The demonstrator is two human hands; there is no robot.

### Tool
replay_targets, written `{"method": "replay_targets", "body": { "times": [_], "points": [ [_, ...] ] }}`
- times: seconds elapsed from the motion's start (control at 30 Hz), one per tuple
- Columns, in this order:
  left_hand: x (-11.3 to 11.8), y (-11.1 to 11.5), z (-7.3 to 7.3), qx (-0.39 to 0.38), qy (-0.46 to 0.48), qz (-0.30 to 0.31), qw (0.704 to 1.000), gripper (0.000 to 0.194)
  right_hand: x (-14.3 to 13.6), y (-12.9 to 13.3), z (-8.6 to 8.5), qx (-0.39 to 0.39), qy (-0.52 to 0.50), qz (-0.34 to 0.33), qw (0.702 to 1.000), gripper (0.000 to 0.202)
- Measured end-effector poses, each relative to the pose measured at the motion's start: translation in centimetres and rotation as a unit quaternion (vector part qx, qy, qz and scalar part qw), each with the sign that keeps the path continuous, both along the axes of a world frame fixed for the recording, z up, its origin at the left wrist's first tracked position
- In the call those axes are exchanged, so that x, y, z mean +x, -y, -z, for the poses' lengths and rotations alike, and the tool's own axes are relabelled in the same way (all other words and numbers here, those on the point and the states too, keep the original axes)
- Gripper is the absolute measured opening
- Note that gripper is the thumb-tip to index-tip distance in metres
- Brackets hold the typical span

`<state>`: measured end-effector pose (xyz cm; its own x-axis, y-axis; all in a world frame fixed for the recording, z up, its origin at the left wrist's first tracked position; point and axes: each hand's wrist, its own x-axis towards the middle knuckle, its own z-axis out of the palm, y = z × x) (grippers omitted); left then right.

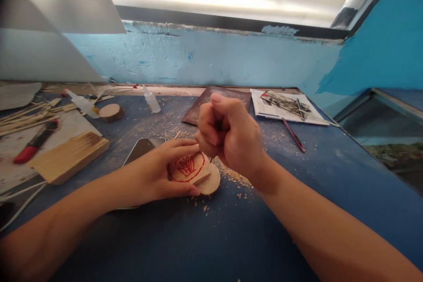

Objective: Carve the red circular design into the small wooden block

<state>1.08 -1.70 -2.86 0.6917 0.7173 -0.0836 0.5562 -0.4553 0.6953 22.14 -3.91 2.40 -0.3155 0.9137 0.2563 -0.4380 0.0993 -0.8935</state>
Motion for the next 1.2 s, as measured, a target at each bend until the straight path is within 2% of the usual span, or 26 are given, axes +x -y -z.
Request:
{"method": "replay_targets", "body": {
  "times": [0.13,0.27,0.33,0.47,0.57,0.7,0.83,0.97,1.2],
  "points": [
    [0.0,-0.1,-0.2,0.000,0.008,0.028,1.000,0.063,-0.7,-0.8,1.7,-0.007,-0.002,-0.030,1.000,0.063],
    [0.0,0.0,-0.1,-0.006,0.025,0.033,0.999,0.054,-1.3,-1.9,3.0,-0.053,-0.008,-0.065,0.996,0.057],
    [0.1,0.1,0.1,-0.004,0.020,0.024,1.000,0.059,-1.3,-2.2,3.0,-0.082,-0.030,-0.038,0.995,0.055],
    [0.2,0.3,0.4,-0.002,0.019,-0.014,1.000,0.081,-1.2,-2.2,2.7,-0.136,-0.055,0.020,0.989,0.056],
    [0.3,0.2,0.4,0.016,0.021,-0.029,0.999,0.086,-1.4,-1.9,2.5,-0.149,-0.071,0.057,0.985,0.057],
    [0.4,0.0,0.6,0.082,0.048,-0.023,0.995,0.102,-1.7,-1.6,2.3,-0.141,-0.087,0.107,0.980,0.060],
    [0.4,-0.2,1.0,0.135,0.064,-0.012,0.989,0.108,-1.8,-1.6,2.1,-0.123,-0.082,0.118,0.982,0.060],
    [0.3,-0.2,1.7,0.156,0.068,-0.010,0.985,0.107,-2.3,-1.7,2.3,-0.117,-0.054,0.138,0.982,0.062],
    [0.4,0.0,2.5,0.193,0.069,-0.020,0.979,0.117,-2.4,-2.8,2.5,-0.168,-0.040,0.159,0.972,0.060]
  ]
}}
